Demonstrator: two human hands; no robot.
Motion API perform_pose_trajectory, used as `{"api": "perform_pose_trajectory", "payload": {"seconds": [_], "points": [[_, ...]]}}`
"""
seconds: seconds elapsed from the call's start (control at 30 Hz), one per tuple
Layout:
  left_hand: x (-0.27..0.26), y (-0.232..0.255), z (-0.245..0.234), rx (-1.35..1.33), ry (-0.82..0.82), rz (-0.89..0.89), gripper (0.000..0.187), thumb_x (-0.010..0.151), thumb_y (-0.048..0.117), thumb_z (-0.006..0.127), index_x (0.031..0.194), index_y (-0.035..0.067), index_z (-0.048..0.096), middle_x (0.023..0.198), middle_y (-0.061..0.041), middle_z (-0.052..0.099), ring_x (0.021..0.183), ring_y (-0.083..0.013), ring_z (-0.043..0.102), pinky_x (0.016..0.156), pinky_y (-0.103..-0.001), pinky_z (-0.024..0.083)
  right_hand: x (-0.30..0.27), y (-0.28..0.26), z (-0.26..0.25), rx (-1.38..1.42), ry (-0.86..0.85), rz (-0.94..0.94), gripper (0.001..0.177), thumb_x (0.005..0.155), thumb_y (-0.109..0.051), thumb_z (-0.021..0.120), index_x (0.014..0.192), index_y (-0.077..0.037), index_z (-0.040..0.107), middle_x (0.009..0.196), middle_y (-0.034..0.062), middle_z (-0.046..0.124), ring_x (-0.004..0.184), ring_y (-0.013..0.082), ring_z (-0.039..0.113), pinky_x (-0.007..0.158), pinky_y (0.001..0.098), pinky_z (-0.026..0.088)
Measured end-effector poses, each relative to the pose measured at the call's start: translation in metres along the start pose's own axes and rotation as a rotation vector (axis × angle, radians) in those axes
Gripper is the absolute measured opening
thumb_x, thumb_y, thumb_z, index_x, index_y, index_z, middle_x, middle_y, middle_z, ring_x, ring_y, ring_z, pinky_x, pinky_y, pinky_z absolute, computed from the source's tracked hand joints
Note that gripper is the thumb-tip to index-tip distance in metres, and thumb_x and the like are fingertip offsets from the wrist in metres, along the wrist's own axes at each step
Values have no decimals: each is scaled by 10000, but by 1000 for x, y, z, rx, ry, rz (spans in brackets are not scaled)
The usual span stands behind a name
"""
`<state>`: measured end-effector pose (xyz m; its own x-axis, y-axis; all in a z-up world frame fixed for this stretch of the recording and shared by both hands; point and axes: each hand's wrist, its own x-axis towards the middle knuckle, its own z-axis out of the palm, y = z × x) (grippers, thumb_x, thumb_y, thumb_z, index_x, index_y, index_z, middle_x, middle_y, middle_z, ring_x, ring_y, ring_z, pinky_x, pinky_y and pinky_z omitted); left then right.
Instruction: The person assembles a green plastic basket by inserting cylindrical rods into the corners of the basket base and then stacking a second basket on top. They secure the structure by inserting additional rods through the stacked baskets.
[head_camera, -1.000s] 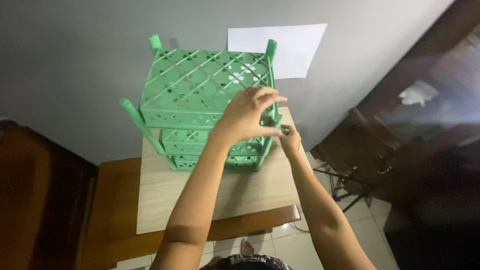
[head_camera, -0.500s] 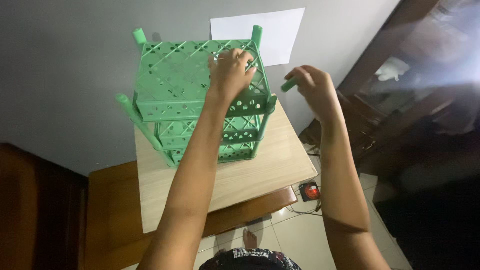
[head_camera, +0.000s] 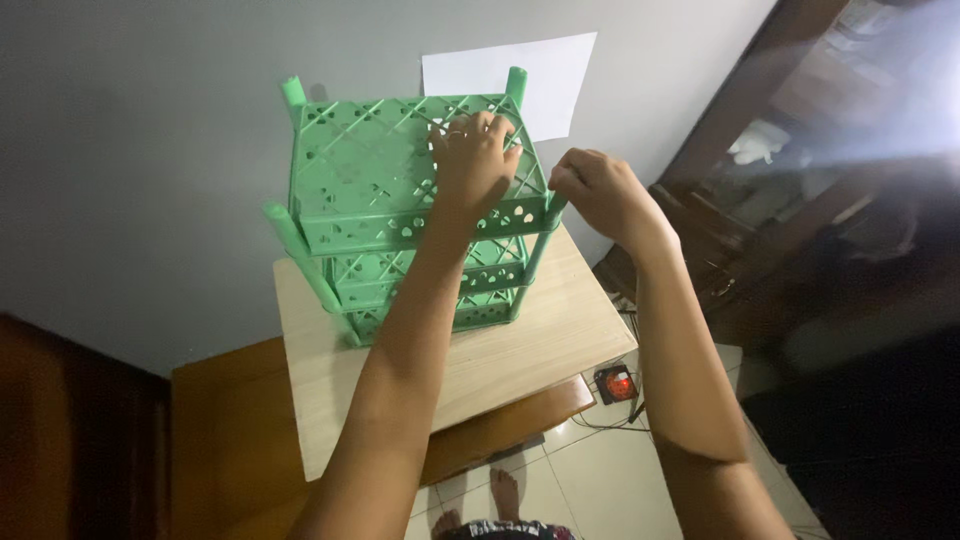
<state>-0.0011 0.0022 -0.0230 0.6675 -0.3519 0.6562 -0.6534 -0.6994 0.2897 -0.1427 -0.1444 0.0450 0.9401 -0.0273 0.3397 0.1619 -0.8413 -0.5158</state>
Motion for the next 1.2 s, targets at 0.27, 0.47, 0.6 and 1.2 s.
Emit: {"api": "perform_pose_trajectory", "payload": {"seconds": [0.27,0.47,0.6,1.2], "points": [[0,-7,13,5,52,20,346,915,394,694,1175,166,670,1243,-60,645,1222,-322,575,1099,-677,272,-11,-19,9,-110,24,46,247,1068,-220,507,1000,13,553,932,236,669,875,412,660,748,476,504],[6,-12,21,61,4,0,322,901,409,719,1135,191,674,1213,-33,654,1210,-314,573,1088,-702,279,-17,-18,23,-77,90,27,230,1079,-200,488,995,15,479,865,249,654,808,422,659,722,494,505],[3,-14,28,57,23,3,355,873,423,736,1134,193,664,1216,-37,651,1214,-320,572,1081,-683,286,-21,-9,36,-55,166,18,230,1080,-196,483,993,16,462,865,255,660,805,446,654,712,512,505],[-2,-10,22,56,-8,12,366,978,431,583,1218,156,609,1317,-72,608,1211,-357,592,1122,-699,222,14,21,26,115,114,-7,472,1058,-353,455,792,-27,670,876,191,620,794,375,653,754,459,509]]}}
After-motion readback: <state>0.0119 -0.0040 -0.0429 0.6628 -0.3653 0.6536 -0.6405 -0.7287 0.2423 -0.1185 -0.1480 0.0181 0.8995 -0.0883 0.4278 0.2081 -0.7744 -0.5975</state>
